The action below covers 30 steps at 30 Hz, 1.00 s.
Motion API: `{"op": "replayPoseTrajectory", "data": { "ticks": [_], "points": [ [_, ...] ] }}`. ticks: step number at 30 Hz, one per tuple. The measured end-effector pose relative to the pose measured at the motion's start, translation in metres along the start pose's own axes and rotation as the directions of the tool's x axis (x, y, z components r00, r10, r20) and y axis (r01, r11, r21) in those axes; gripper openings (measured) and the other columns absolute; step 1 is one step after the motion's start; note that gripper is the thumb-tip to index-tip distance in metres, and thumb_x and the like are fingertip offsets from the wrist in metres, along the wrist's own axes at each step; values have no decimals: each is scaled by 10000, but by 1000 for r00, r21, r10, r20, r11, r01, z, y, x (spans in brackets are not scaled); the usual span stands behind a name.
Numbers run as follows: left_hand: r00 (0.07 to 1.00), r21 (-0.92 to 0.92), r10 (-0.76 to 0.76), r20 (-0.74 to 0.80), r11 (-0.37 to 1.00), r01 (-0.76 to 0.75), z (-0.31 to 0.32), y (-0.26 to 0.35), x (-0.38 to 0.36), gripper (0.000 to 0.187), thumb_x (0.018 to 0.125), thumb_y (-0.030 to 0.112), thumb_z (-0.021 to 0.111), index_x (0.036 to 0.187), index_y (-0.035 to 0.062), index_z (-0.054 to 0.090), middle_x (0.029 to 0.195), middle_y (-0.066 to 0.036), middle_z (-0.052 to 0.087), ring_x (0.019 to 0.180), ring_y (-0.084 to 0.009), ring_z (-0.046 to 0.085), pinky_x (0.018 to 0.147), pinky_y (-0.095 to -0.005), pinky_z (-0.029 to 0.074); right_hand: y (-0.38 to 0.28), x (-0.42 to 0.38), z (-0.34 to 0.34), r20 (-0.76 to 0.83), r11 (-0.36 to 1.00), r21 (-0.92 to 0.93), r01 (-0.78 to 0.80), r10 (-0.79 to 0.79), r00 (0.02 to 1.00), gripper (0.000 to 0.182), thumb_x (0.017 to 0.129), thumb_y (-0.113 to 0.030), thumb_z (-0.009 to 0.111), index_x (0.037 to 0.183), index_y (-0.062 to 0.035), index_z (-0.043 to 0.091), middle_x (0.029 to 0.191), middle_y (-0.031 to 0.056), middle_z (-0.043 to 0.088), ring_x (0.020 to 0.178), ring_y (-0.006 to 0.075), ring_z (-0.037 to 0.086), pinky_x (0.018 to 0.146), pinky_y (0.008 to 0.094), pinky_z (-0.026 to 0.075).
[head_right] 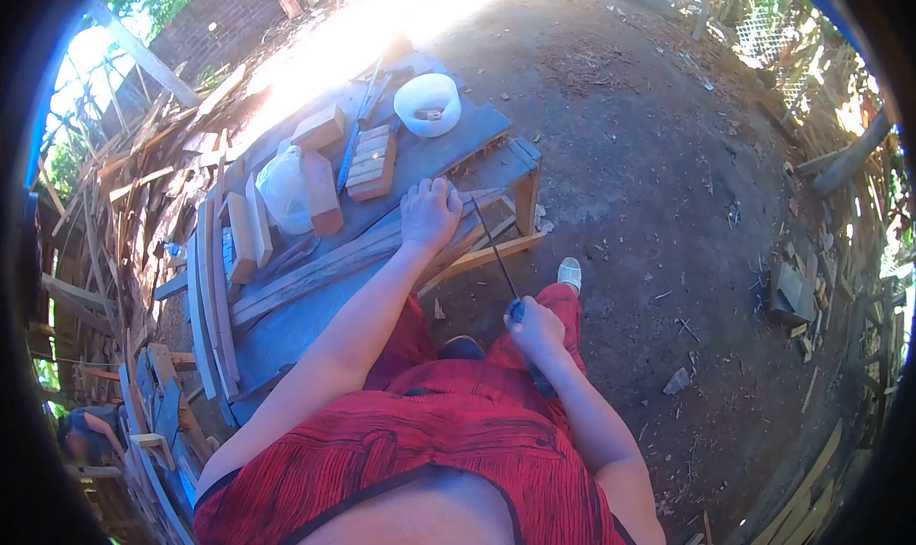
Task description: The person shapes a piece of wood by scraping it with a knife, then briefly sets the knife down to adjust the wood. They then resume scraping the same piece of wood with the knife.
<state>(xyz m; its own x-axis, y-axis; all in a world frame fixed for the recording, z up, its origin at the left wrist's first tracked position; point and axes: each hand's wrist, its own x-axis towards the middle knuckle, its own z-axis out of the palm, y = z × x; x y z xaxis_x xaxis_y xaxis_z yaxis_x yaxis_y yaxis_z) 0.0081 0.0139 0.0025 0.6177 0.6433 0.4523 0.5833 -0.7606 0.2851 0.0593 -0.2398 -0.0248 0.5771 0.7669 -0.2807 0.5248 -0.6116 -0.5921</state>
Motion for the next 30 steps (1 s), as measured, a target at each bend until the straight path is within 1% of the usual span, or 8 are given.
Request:
{"op": "replayPoseTrajectory", "data": {
  "ticks": [2,9,12,18,20,24,26,30],
  "points": [
    [1000,7,-4,19,1000,4,2,-1,-3,198,863,254,556,933,72,593,912,-137,598,896,-345,579,800,-476,441,-2,-11,-10,33,994,-77,-84,87,996,342,846,-392,623,1002,-88,612,903,190,689,882,389,666,760,504,510],
    [1000,16,-4,5,1000,4,-1,0,2,210,874,271,549,921,70,593,920,-138,601,902,-346,580,803,-480,444,34,-40,-12,155,989,-128,-79,99,983,385,823,-398,639,1043,-82,623,973,182,690,937,375,662,820,485,510],
    [1000,33,-9,27,999,8,2,1,-3,195,874,262,549,900,73,590,914,-136,599,902,-339,577,801,-473,440,41,-52,-12,196,982,-119,-144,165,967,414,801,-407,660,1062,-88,627,993,185,688,966,372,656,847,476,505],
    [1000,31,14,-11,999,-13,-3,3,-2,180,867,253,555,882,76,588,906,-132,599,897,-332,575,797,-464,437,18,-38,-27,319,996,-81,-37,61,946,414,788,-412,690,1040,-88,636,1002,187,686,992,365,649,864,463,494],
    [1000,28,14,-3,1000,-14,-1,2,-1,181,867,253,556,884,76,589,907,-132,599,896,-331,575,798,-465,438,21,-40,-27,371,997,50,-61,39,928,401,794,-409,694,1027,-88,640,995,181,688,994,359,648,869,452,490],
    [1000,35,13,-2,999,-13,0,1,-2,174,865,246,561,889,77,592,901,-129,599,890,-330,575,797,-464,438,20,-43,-40,407,999,25,-42,29,913,386,783,-392,719,1011,-88,649,974,170,692,980,349,654,869,434,491],
    [1000,31,9,-4,999,-9,0,1,-3,171,865,244,562,890,77,593,898,-129,598,887,-329,575,797,-465,438,26,-43,-45,427,987,156,-25,-45,903,329,757,-303,765,959,-66,657,874,142,692,843,284,672,796,394,503],
    [1000,30,9,3,1000,-10,0,1,-2,171,867,244,563,891,78,593,898,-131,596,882,-327,574,797,-465,438,31,-35,-42,399,972,235,-20,-78,913,302,759,-277,772,939,-64,658,837,102,691,800,229,664,776,361,503]
  ]
}}
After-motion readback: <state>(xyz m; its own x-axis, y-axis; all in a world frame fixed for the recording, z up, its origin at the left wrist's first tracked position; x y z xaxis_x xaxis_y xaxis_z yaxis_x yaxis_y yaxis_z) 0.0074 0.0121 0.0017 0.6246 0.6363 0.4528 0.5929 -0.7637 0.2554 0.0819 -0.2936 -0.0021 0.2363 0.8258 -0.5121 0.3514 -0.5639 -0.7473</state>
